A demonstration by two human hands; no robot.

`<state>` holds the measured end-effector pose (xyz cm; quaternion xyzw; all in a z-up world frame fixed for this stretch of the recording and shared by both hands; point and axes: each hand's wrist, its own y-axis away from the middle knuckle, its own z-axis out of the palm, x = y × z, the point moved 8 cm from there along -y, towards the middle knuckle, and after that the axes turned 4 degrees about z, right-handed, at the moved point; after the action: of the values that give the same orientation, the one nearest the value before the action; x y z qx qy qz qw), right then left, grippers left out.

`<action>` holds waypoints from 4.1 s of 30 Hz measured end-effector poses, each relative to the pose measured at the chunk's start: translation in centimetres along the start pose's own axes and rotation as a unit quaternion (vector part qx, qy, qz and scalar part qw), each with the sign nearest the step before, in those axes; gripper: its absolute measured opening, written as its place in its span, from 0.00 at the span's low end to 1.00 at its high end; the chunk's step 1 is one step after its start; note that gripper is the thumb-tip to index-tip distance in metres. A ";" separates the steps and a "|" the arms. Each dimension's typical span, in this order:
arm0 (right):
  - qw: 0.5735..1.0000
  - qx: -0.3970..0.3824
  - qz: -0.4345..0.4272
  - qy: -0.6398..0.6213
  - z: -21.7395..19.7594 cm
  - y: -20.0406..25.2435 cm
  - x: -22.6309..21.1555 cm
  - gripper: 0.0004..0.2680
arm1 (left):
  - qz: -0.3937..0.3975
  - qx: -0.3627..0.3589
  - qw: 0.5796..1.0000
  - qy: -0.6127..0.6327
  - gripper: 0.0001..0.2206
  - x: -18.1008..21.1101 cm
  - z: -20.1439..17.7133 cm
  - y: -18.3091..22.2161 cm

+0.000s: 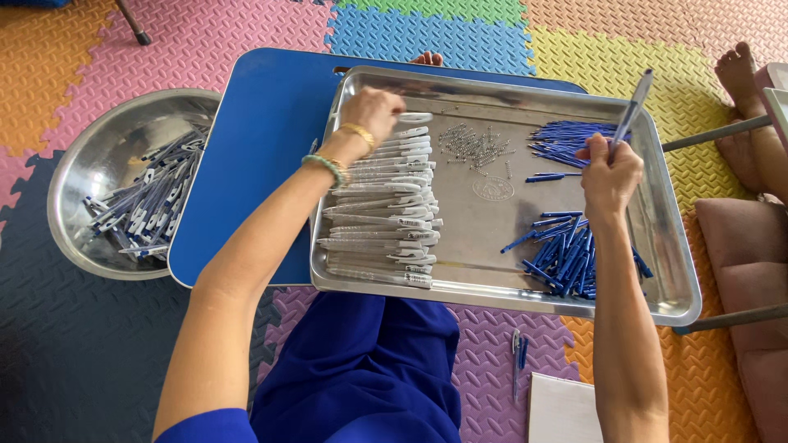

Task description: The person assembles ballpoint pens by inserting pen ink refills into the transparent plastic pen barrels, pushing them in until secure, and placing the completed components aside on the tray or back into a bowl.

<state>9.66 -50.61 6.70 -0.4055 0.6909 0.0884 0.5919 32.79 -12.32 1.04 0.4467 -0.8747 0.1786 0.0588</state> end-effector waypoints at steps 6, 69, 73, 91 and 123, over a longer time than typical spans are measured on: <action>0.948 -0.010 -0.009 0.318 -2.7 -4.1 9.5 0.16 | -0.065 -0.065 0.994 0.056 0.14 -7.0 9.3 -0.6; 0.775 -0.250 0.246 -0.525 13.5 31.5 -11.4 0.10 | -0.004 0.216 0.813 0.541 0.06 8.4 -16.9 35.2; 0.854 -0.239 0.169 -0.430 12.3 28.7 -11.2 0.10 | -0.055 0.199 0.788 0.580 0.08 7.9 -11.8 36.1; 0.889 -0.268 0.073 -0.364 6.3 26.6 -13.0 0.13 | -0.154 -0.160 0.531 0.818 0.22 12.9 -5.0 30.4; 0.947 -0.103 -0.303 0.001 5.7 27.3 -14.4 0.04 | -0.134 -0.058 0.615 0.775 0.24 15.0 -0.5 25.8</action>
<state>-4.66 -22.76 8.15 -0.6545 0.5233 -0.0250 0.5452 3.14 -9.67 -1.24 0.2499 -0.4434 0.3972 0.7637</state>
